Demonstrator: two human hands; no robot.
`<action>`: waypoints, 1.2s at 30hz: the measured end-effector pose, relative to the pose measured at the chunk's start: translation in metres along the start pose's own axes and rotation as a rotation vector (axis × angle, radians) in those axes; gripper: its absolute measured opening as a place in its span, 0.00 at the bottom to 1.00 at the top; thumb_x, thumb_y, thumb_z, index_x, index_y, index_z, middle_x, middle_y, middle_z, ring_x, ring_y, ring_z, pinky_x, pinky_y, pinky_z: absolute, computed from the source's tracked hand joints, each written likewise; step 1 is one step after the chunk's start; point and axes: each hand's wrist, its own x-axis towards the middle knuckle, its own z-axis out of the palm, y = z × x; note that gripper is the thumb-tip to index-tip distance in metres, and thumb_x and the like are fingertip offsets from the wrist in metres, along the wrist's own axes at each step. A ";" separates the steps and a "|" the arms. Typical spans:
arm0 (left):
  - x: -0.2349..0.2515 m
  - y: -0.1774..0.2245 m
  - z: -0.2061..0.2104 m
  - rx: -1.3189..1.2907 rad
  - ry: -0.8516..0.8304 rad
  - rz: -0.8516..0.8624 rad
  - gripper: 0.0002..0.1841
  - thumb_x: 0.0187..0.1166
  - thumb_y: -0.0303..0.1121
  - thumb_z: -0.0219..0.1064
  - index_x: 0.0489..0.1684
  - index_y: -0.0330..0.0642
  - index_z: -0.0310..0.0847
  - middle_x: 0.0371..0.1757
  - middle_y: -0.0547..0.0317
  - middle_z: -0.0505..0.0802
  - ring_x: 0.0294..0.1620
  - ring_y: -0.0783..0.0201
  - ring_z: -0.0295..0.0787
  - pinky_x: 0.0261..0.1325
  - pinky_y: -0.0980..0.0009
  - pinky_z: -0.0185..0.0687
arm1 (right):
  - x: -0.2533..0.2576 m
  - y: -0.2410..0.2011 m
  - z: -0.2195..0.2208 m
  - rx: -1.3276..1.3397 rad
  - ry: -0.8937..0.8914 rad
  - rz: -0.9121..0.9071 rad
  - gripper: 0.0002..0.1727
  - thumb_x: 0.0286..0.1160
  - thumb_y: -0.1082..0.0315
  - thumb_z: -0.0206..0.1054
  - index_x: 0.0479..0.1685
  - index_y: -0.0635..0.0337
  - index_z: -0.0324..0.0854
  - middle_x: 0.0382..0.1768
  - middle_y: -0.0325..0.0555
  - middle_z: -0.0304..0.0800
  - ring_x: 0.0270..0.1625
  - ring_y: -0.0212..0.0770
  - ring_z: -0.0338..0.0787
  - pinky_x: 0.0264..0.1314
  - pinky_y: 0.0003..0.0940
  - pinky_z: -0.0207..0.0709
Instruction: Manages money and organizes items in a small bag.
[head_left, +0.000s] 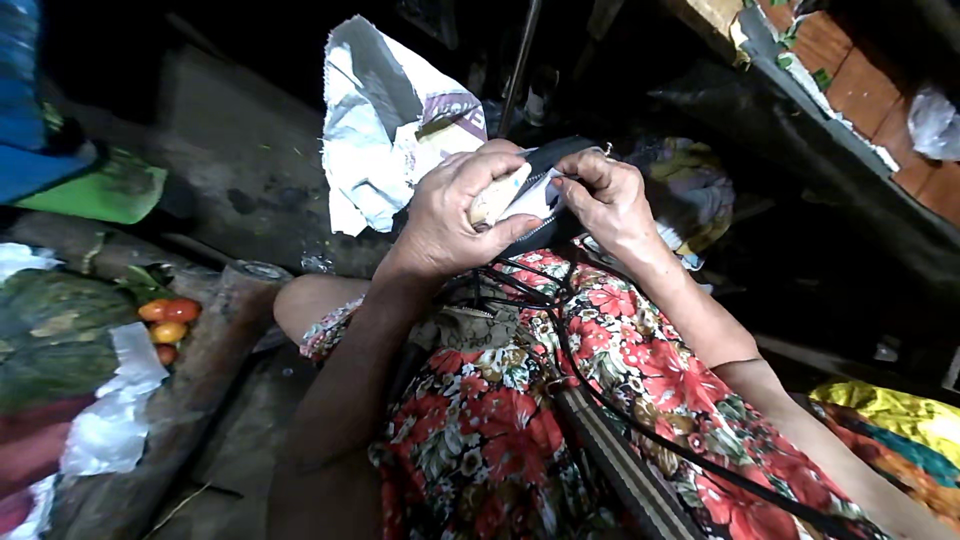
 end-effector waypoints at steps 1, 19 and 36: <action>0.001 0.001 0.000 0.021 -0.035 -0.001 0.26 0.72 0.43 0.77 0.58 0.28 0.85 0.53 0.40 0.93 0.56 0.58 0.89 0.67 0.66 0.81 | -0.001 -0.001 0.000 0.050 0.041 -0.025 0.08 0.79 0.75 0.64 0.45 0.69 0.89 0.43 0.48 0.92 0.44 0.27 0.89 0.51 0.24 0.84; -0.002 -0.003 0.003 -0.895 0.389 -0.564 0.19 0.65 0.16 0.67 0.54 0.41 0.81 0.49 0.63 0.93 0.51 0.69 0.91 0.58 0.71 0.89 | 0.016 -0.003 -0.019 -0.043 0.356 -0.035 0.18 0.77 0.77 0.62 0.63 0.73 0.83 0.54 0.53 0.91 0.55 0.35 0.90 0.60 0.29 0.84; 0.001 0.000 0.001 -0.911 0.266 -0.750 0.13 0.84 0.30 0.57 0.61 0.36 0.78 0.33 0.59 0.94 0.30 0.67 0.91 0.37 0.73 0.89 | 0.020 -0.031 -0.017 0.170 0.259 0.016 0.14 0.86 0.68 0.58 0.33 0.58 0.87 0.32 0.34 0.89 0.41 0.24 0.88 0.51 0.27 0.83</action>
